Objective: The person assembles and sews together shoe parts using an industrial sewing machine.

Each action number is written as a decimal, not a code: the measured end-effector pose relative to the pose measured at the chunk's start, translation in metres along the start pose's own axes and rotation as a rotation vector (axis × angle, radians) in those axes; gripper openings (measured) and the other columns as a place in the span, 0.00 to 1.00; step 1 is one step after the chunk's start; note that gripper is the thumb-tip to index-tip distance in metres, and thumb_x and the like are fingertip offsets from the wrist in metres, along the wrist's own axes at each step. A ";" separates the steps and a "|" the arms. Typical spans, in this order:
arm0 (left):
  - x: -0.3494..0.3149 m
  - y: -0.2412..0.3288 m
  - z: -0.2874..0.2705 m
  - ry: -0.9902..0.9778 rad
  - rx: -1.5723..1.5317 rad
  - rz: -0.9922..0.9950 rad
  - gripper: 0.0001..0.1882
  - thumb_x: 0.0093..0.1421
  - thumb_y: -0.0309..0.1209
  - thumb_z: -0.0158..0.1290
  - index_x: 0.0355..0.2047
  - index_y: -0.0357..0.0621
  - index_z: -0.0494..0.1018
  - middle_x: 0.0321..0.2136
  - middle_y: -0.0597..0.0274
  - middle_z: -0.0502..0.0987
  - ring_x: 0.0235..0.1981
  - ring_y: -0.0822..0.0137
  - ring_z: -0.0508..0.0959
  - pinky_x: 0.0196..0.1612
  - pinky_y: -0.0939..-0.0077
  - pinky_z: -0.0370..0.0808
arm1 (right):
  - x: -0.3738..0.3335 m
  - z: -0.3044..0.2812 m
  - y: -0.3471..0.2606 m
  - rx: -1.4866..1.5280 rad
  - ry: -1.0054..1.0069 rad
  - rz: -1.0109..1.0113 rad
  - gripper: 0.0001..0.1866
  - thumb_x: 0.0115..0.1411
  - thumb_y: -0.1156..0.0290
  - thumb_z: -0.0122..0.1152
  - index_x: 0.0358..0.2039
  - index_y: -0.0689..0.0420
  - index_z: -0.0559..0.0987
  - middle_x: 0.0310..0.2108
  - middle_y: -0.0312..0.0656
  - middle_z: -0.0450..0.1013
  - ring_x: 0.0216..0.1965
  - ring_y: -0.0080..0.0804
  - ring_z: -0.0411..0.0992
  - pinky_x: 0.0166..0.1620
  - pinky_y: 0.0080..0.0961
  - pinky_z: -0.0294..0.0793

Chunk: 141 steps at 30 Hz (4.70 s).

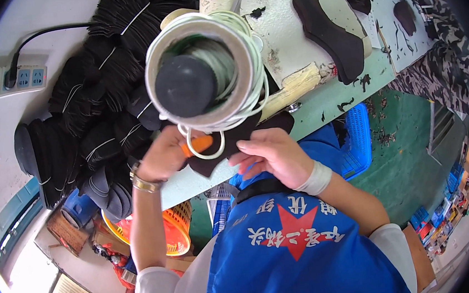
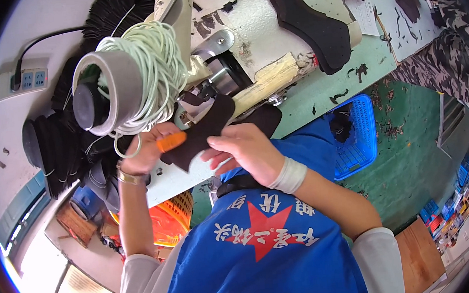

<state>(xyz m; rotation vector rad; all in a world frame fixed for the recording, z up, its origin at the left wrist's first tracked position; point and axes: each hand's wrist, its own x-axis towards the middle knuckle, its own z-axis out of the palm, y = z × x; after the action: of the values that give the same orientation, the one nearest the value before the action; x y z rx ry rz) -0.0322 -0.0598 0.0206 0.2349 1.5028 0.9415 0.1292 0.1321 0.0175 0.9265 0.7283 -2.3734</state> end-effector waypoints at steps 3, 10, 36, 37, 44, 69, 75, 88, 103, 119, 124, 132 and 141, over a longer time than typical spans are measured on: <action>0.000 0.041 -0.014 0.052 0.234 0.308 0.18 0.53 0.14 0.44 0.43 0.33 0.76 0.37 0.64 0.79 0.38 0.79 0.73 0.45 0.82 0.69 | 0.016 0.015 0.002 0.228 -0.092 0.002 0.11 0.62 0.66 0.55 0.34 0.63 0.73 0.36 0.53 0.77 0.34 0.33 0.77 0.37 0.28 0.80; 0.028 0.036 0.003 0.109 0.332 0.476 0.14 0.55 0.26 0.52 0.43 0.36 0.75 0.39 0.53 0.80 0.40 0.66 0.77 0.46 0.71 0.72 | 0.020 0.024 0.004 -0.056 0.173 -0.206 0.19 0.61 0.59 0.58 0.25 0.65 0.77 0.25 0.43 0.75 0.25 0.24 0.73 0.28 0.21 0.74; 0.034 -0.108 0.082 0.551 0.821 0.310 0.10 0.59 0.32 0.52 0.38 0.42 0.75 0.27 0.52 0.75 0.28 0.48 0.76 0.29 0.59 0.72 | -0.029 -0.089 -0.127 -1.746 0.948 -1.400 0.15 0.45 0.71 0.69 0.34 0.61 0.77 0.33 0.48 0.70 0.37 0.45 0.70 0.40 0.37 0.71; 0.036 -0.109 0.081 0.562 0.825 0.341 0.09 0.59 0.31 0.52 0.38 0.39 0.74 0.29 0.51 0.75 0.28 0.47 0.76 0.29 0.57 0.72 | -0.025 -0.085 -0.136 -1.768 0.967 -1.414 0.18 0.44 0.70 0.70 0.35 0.61 0.76 0.33 0.49 0.71 0.38 0.46 0.70 0.41 0.37 0.71; 0.041 -0.106 0.091 0.653 0.881 0.334 0.07 0.57 0.33 0.56 0.32 0.42 0.74 0.29 0.51 0.75 0.27 0.48 0.76 0.27 0.58 0.72 | -0.009 -0.099 -0.142 -1.703 0.762 -1.220 0.17 0.41 0.69 0.71 0.30 0.59 0.75 0.41 0.48 0.73 0.46 0.49 0.69 0.49 0.39 0.69; 0.003 -0.102 0.072 0.719 0.355 0.157 0.16 0.52 0.26 0.61 0.43 0.39 0.77 0.30 0.49 0.78 0.20 0.65 0.80 0.23 0.72 0.74 | -0.012 -0.026 0.019 -1.604 0.110 -1.014 0.10 0.51 0.67 0.64 0.21 0.56 0.74 0.22 0.41 0.71 0.26 0.40 0.72 0.30 0.33 0.73; 0.008 -0.133 0.062 0.826 0.465 0.147 0.18 0.40 0.25 0.67 0.35 0.41 0.80 0.33 0.49 0.76 0.33 0.53 0.77 0.36 0.65 0.76 | -0.022 -0.030 0.011 -1.621 0.216 -0.972 0.09 0.52 0.69 0.63 0.23 0.58 0.73 0.21 0.41 0.70 0.25 0.39 0.72 0.28 0.33 0.72; -0.020 -0.097 0.065 0.940 0.585 0.221 0.25 0.41 0.11 0.51 0.42 0.38 0.76 0.30 0.52 0.79 0.28 0.56 0.79 0.33 0.70 0.75 | -0.019 -0.011 -0.001 -1.506 0.077 -0.798 0.08 0.53 0.69 0.65 0.30 0.59 0.77 0.26 0.43 0.74 0.26 0.40 0.74 0.29 0.31 0.73; 0.003 0.027 0.041 0.036 -0.274 0.086 0.16 0.65 0.27 0.47 0.51 0.28 0.66 0.35 0.50 0.78 0.32 0.65 0.82 0.35 0.75 0.81 | -0.014 -0.008 -0.046 -1.221 0.251 -0.632 0.16 0.56 0.66 0.58 0.19 0.66 0.72 0.16 0.57 0.65 0.19 0.54 0.64 0.24 0.37 0.63; 0.041 0.024 0.041 0.068 -0.181 -0.010 0.11 0.65 0.30 0.47 0.39 0.32 0.70 0.21 0.53 0.76 0.18 0.66 0.79 0.18 0.77 0.77 | 0.011 -0.031 -0.050 -1.150 0.426 -0.606 0.18 0.52 0.65 0.58 0.15 0.66 0.71 0.13 0.54 0.63 0.14 0.47 0.64 0.23 0.37 0.62; 0.030 0.007 0.064 -0.018 -0.375 0.036 0.15 0.64 0.34 0.51 0.44 0.33 0.69 0.26 0.51 0.77 0.20 0.67 0.79 0.21 0.78 0.78 | -0.023 -0.024 0.003 -0.323 0.210 -0.349 0.08 0.60 0.72 0.58 0.33 0.65 0.77 0.22 0.29 0.71 0.22 0.11 0.64 0.24 0.13 0.63; 0.037 0.006 0.051 0.156 -0.522 0.017 0.14 0.59 0.29 0.54 0.38 0.27 0.73 0.25 0.52 0.76 0.20 0.66 0.79 0.22 0.77 0.80 | -0.010 -0.014 -0.004 -0.202 0.027 -0.051 0.13 0.60 0.63 0.57 0.33 0.62 0.78 0.26 0.35 0.75 0.23 0.18 0.72 0.25 0.15 0.72; 0.027 0.010 0.055 0.077 0.113 0.151 0.06 0.60 0.29 0.54 0.33 0.38 0.75 0.22 0.72 0.70 0.23 0.81 0.66 0.26 0.82 0.65 | -0.007 -0.021 -0.001 -0.128 0.152 -0.191 0.11 0.60 0.66 0.58 0.32 0.62 0.78 0.25 0.37 0.75 0.23 0.21 0.73 0.30 0.18 0.75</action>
<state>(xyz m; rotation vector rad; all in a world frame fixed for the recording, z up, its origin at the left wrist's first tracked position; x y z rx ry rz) 0.0082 -0.0138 0.0140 0.4022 1.6293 0.9951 0.1430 0.1476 0.0097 1.0314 1.0581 -2.4027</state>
